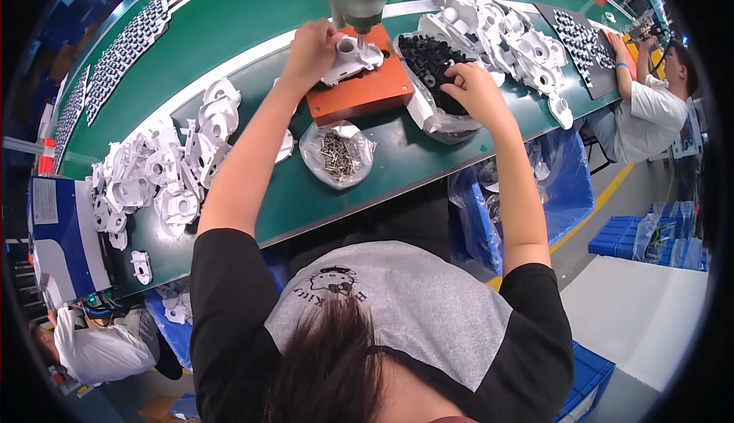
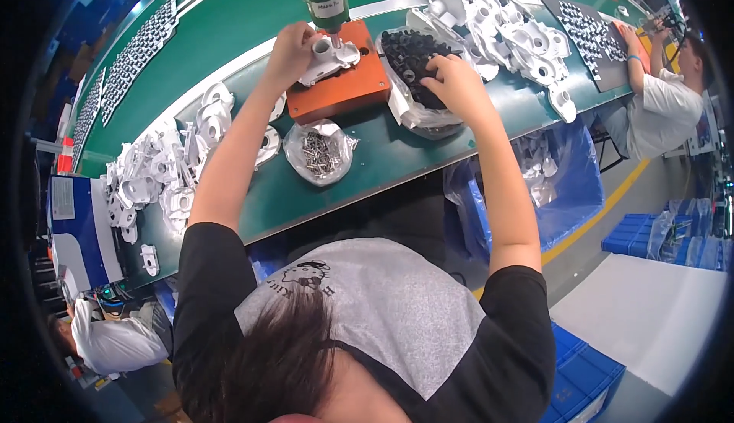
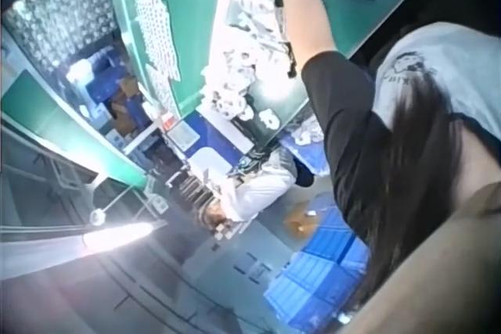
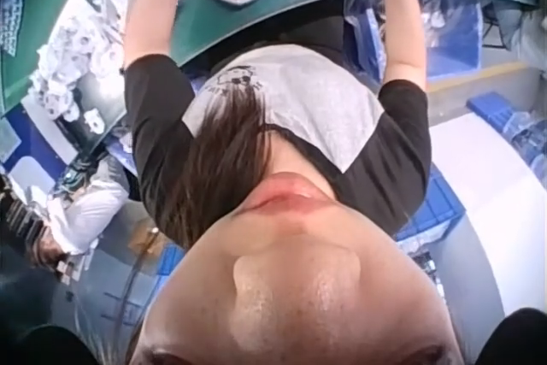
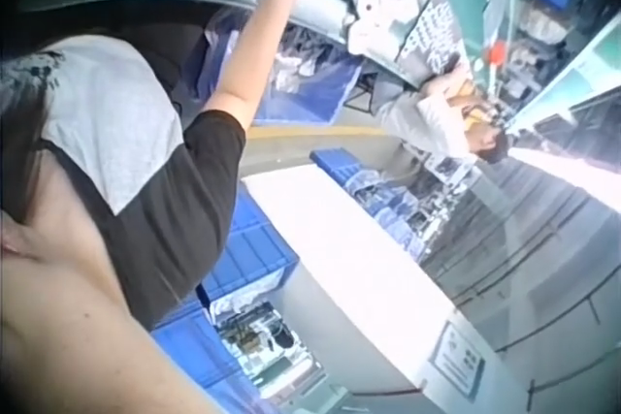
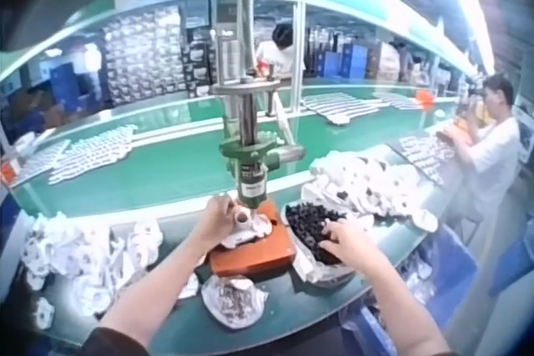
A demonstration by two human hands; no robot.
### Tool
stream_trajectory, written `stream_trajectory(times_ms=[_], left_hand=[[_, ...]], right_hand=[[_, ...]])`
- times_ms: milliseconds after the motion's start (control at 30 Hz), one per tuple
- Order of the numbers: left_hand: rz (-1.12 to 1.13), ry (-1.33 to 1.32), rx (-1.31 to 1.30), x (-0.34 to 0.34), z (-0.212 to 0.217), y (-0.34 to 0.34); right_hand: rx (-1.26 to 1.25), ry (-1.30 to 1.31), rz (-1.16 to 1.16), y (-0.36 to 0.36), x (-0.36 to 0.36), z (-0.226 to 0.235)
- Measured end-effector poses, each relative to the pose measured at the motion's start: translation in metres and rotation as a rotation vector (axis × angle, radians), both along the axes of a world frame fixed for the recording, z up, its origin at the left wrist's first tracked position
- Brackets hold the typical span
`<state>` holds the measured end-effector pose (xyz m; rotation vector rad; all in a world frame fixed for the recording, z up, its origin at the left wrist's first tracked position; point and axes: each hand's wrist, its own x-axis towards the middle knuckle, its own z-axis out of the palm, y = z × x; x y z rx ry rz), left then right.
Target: Using a manual press machine to assemble white and black plastic components on an electronics assembly line.
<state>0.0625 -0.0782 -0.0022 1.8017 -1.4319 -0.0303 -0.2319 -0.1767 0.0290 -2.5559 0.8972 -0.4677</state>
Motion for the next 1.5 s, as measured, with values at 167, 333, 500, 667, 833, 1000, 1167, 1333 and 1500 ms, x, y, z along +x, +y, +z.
stream_trajectory(times_ms=[167,333,500,667,833,1000,1167,1333,1500], left_hand=[[0.030,-0.279,-0.051,-0.007,0.005,0.008],[0.088,-0.565,-0.099,-0.014,0.009,0.020],[0.031,-0.325,-0.048,-0.039,0.003,0.058],[-0.149,-0.319,0.012,-0.028,-0.001,0.066],[-0.171,-0.348,0.024,-0.036,-0.005,0.061],[-0.203,-0.254,-0.015,-0.041,-0.004,0.067],[-0.187,-0.142,-0.047,-0.041,-0.007,0.071],[-0.229,-0.131,-0.089,-0.036,-0.003,0.072],[-0.241,-0.128,-0.057,-0.029,-0.008,0.070]], right_hand=[[-0.020,-0.028,0.018,-0.002,-0.001,-0.001],[-0.053,-0.100,-0.009,-0.002,0.001,-0.004],[0.017,-0.143,-0.082,0.001,0.001,0.011],[0.368,-0.245,-0.059,-0.019,-0.007,0.017],[0.512,-0.289,0.131,-0.014,0.023,0.031],[0.486,-0.415,0.175,-0.003,0.084,0.015],[-0.061,-0.411,0.273,0.011,0.127,-0.018],[-0.296,-0.286,0.468,0.021,0.114,-0.013],[-0.518,-0.115,0.468,0.036,0.112,0.005]])
